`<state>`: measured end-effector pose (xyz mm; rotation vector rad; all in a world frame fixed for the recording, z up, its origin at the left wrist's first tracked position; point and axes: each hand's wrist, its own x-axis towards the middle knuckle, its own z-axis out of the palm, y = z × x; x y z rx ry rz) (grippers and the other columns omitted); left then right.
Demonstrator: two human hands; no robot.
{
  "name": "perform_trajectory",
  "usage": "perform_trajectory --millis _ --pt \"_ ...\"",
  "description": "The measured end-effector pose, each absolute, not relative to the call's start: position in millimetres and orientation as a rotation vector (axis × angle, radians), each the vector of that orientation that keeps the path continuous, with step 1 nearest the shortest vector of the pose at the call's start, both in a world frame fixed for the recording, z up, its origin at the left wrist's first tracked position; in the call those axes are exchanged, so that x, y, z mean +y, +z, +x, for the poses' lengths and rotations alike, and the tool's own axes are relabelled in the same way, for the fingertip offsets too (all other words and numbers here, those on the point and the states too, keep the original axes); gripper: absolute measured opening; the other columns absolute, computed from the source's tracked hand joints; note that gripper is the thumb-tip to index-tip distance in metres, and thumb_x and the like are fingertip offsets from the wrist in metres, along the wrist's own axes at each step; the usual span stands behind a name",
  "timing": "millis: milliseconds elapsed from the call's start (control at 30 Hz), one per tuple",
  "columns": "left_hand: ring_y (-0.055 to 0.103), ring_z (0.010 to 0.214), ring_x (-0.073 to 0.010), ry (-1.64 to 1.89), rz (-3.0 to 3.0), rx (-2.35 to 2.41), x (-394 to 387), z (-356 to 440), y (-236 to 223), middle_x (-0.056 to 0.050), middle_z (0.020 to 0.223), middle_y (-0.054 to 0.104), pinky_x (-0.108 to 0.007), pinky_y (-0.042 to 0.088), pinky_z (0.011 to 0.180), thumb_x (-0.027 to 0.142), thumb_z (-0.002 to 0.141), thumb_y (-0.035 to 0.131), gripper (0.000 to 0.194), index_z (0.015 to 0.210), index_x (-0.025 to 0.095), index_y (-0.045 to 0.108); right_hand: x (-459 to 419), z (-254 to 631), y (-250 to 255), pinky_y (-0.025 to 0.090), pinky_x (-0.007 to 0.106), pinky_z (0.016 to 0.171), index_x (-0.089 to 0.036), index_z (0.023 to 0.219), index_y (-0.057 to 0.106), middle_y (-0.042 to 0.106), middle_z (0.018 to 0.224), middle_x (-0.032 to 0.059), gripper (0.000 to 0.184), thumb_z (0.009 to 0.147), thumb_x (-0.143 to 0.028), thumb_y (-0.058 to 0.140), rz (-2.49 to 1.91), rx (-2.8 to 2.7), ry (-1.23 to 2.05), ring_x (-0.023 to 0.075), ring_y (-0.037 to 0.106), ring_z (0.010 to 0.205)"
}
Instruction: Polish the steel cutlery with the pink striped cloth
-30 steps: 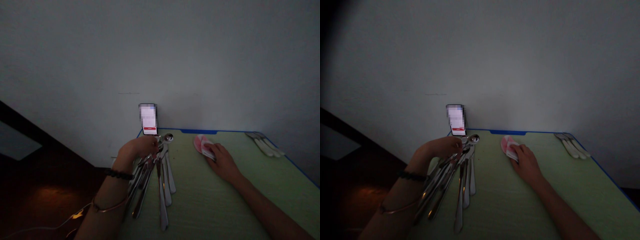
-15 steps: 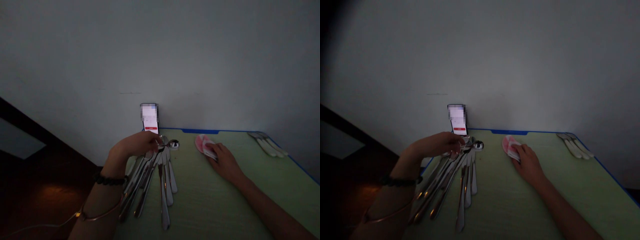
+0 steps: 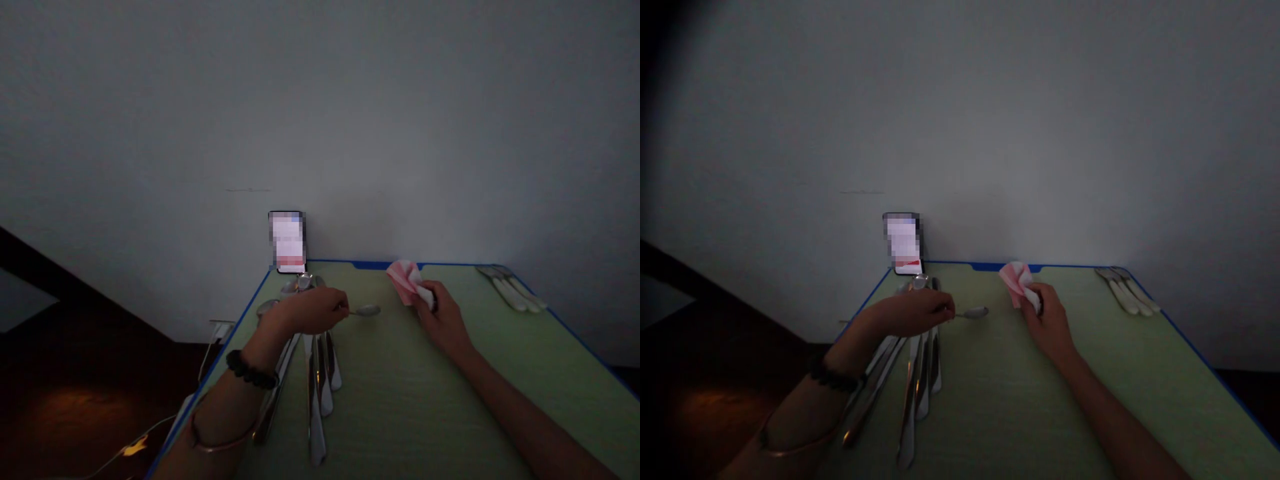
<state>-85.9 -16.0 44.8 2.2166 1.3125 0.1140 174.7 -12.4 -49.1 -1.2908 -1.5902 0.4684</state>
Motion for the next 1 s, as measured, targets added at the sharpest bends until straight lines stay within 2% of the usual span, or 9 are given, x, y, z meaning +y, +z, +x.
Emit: perform_trajectory --millis 100,233,333,433,600,733,833,1000 --pt "0.057 0.068 -0.0171 0.213 2.110 1.331 -21 -62 36 -0.007 0.076 0.061 -0.026 0.040 0.060 0.032 0.081 0.043 0.021 0.078 0.015 0.054 -7 182 -48 0.036 0.026 0.064 -0.020 0.089 0.057 0.055 0.081 -0.0009 0.023 0.069 -0.027 0.064 -1.141 -1.192 0.810 0.0151 0.048 0.071" --pt "0.051 0.038 -0.0121 0.204 1.835 1.238 -35 -32 16 0.001 0.056 0.054 -0.021 0.036 0.037 0.036 0.084 0.033 0.021 0.082 0.018 0.044 4 196 -50 0.037 0.023 0.057 -0.022 0.082 0.053 0.053 0.073 -0.0039 0.015 0.069 -0.028 0.059 -0.982 -0.944 1.017 0.0128 0.048 0.064" --pt "0.050 0.037 -0.0106 0.284 1.672 1.156 -43 -10 -3 0.004 0.058 0.052 -0.018 0.035 0.032 0.035 0.086 0.028 0.017 0.085 0.020 0.037 12 204 -51 0.042 0.025 0.056 -0.023 0.081 0.051 0.055 0.073 -0.0036 0.015 0.069 -0.030 0.056 -0.884 -0.838 1.153 0.0136 0.052 0.063" --pt "0.040 0.034 -0.0065 0.446 1.575 1.130 -46 11 -20 0.007 0.057 0.045 -0.015 0.029 0.030 0.036 0.088 0.024 0.018 0.086 0.021 0.033 17 210 -50 0.046 0.028 0.059 -0.023 0.084 0.052 0.059 0.074 -0.0029 0.018 0.069 -0.032 0.057 -0.827 -0.767 1.250 0.0148 0.056 0.063" --pt "0.034 0.036 -0.0045 0.652 1.454 1.122 -46 26 -35 0.010 0.054 0.038 -0.013 0.026 0.033 0.042 0.089 0.028 0.020 0.089 0.022 0.033 21 218 -49 0.048 0.030 0.062 -0.020 0.086 0.055 0.064 0.073 0.0003 0.023 0.069 -0.036 0.058 -0.824 -0.727 1.348 0.0172 0.059 0.066" --pt "0.033 0.033 -0.0040 0.799 1.278 1.061 -43 22 -37 0.010 0.052 0.039 -0.012 0.024 0.032 0.039 0.087 0.036 0.018 0.091 0.022 0.037 21 219 -49 0.047 0.029 0.057 -0.018 0.083 0.056 0.063 0.068 0.0009 0.024 0.066 -0.033 0.064 -0.881 -0.779 1.390 0.0164 0.058 0.059" --pt "0.036 0.032 -0.0043 0.849 1.204 1.024 -40 20 -38 0.010 0.053 0.043 -0.012 0.024 0.031 0.036 0.087 0.038 0.016 0.093 0.022 0.038 21 215 -49 0.044 0.026 0.052 -0.018 0.084 0.054 0.061 0.067 -0.0014 0.028 0.063 -0.031 0.069 -0.949 -0.836 1.330 0.0141 0.054 0.055" --pt "0.039 0.032 -0.0038 0.897 1.152 1.001 -36 24 -39 0.010 0.055 0.044 -0.012 0.026 0.030 0.039 0.088 0.037 0.018 0.086 0.022 0.037 26 209 -55 0.035 0.021 0.045 -0.020 0.085 0.053 0.055 0.061 -0.0045 0.033 0.062 -0.036 0.071 -1.111 -0.911 1.133 0.0106 0.045 0.049"
